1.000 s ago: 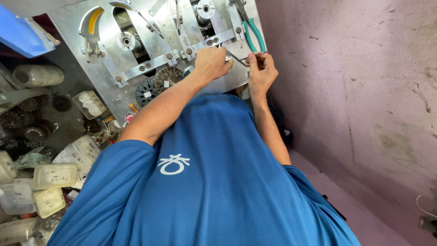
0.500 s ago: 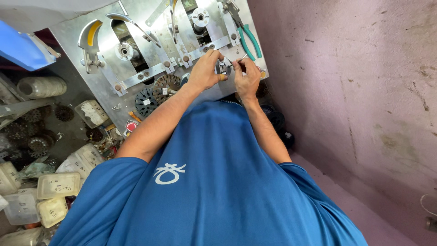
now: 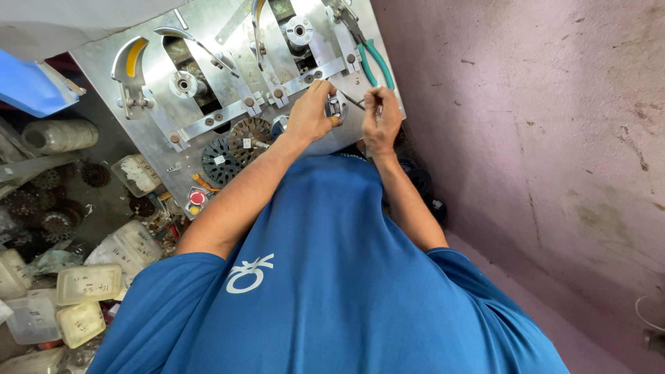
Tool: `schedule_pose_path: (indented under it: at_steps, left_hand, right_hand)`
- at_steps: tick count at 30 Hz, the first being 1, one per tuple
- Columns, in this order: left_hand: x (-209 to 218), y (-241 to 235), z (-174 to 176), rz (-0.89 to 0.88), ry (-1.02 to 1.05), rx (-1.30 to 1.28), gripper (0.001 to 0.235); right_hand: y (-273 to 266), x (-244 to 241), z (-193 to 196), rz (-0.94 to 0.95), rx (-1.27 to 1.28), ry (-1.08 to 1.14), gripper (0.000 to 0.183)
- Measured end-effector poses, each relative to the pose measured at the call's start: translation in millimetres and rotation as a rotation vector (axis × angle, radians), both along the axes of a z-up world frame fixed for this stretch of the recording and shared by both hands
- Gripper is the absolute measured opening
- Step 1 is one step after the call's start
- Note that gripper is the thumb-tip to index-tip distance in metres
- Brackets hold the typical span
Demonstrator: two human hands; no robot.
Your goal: The person assembles internal electromechanical components of a motor or fan, using pliers and an Allen key to secure wires and adjust small metal parts before mounting the assembly onto a machine.
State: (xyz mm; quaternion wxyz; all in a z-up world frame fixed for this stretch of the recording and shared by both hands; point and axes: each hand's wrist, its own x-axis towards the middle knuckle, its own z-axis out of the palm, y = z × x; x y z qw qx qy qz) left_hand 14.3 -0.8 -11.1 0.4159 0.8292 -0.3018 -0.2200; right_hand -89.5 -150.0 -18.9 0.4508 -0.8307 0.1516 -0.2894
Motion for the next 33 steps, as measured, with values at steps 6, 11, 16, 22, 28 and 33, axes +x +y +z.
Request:
schedule_pose_path:
  at_steps: [6,11,16,22,28,33]
  left_hand:
    - [-2.1,1.5,0.4,0.005,0.007,0.032,0.063]
    - [-1.8,6.6,0.5,0.022,-0.021,-0.006,0.063]
    - [-4.8,6.7,1.8,0.01,-0.057,0.011,0.062]
    - [-22.8,6.0,-23.0,0.003,-0.211,-0.031,0.076]
    - [-20.3,9.6,-53.2,-0.097,-0.26,-0.088,0.08]
    - [-8.4,6.9,-44.8,-0.145,-0.214,-0.121,0.082]
  right_hand:
    - [-10.3,-14.9,-2.7,0.173,0.234,0.498,0.027]
    - [-7.8,-13.6,-7.6,0.221,0.127,0.555,0.028]
    - [10.5,-4.8,13.6,0.088,0.286,0.692,0.031]
    - [19.3,-8.7,4.1,0.111,0.015,0.472,0.029]
    - [-32.8,-2.7,4.3,0.464,-0.306,0.591,0.041]
    - [-49.2,18.2,24.8,0.519,-0.873,0.176,0.026]
